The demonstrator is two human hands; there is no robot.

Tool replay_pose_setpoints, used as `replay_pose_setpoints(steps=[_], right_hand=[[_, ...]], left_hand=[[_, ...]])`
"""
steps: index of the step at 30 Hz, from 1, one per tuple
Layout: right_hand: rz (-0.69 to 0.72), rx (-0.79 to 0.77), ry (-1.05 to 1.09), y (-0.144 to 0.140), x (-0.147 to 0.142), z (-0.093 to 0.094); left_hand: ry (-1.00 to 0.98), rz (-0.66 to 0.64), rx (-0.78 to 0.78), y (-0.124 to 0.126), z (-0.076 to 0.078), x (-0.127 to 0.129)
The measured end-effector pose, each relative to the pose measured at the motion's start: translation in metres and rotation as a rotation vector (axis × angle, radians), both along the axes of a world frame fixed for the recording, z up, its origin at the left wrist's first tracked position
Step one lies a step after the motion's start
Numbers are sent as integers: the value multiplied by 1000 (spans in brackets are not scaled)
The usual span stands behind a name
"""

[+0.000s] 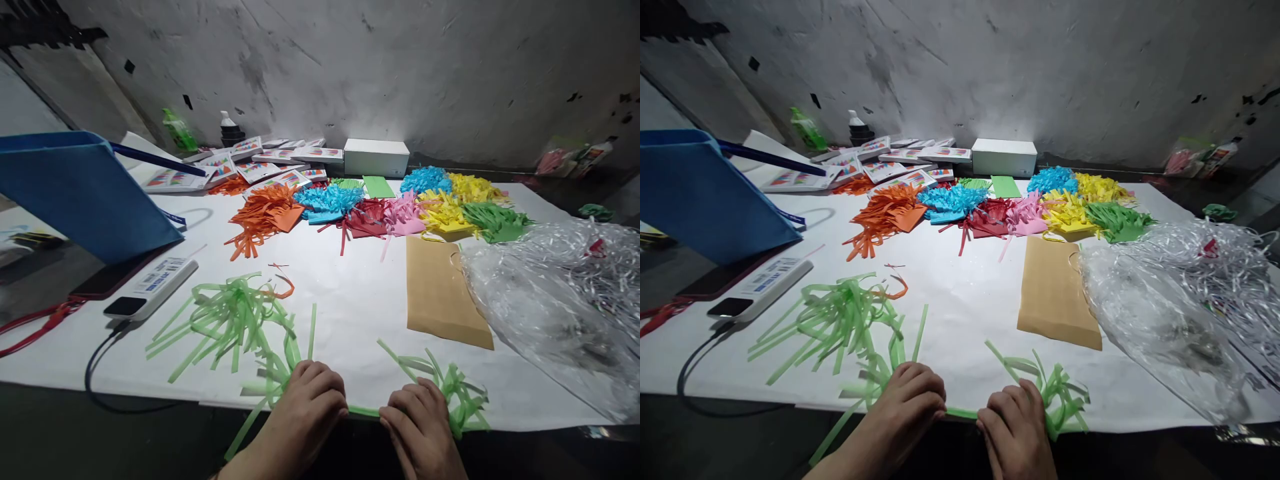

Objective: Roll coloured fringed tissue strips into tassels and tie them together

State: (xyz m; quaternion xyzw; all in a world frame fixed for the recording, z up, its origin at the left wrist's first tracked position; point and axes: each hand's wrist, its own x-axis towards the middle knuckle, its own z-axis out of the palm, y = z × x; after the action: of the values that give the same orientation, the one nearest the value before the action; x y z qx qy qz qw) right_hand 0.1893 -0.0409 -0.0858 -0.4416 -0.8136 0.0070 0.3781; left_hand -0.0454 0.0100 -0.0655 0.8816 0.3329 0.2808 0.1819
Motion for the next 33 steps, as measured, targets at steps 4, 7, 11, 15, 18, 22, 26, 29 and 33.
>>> replay_pose_setpoints(steps=[4,7,11,15,18,22,26,29,33], right_hand=[[-204,-54,145,-7,-13,-3],[-311,-54,199,-8,-24,-6],[-193,79,117,-5,-33,-12],[-164,293,52,0,-38,-14],[-125,350,62,-1,-32,1],[-114,400,-27,-7,-9,41],[-124,391,-83,-8,15,69],[-108,331,78,-7,22,65],[-137,275,198,-10,26,38]], left_hand=[[100,97,-124,-3,10,3],[177,144,-165,-3,16,8],[252,169,-196,-1,20,15],[244,123,-229,-4,23,14],[139,31,-332,-8,35,11],[-107,-36,-778,-11,52,22],[-449,-100,-1319,-12,50,50],[-593,-146,-1225,-11,44,71],[-541,-118,-858,-9,42,90]])
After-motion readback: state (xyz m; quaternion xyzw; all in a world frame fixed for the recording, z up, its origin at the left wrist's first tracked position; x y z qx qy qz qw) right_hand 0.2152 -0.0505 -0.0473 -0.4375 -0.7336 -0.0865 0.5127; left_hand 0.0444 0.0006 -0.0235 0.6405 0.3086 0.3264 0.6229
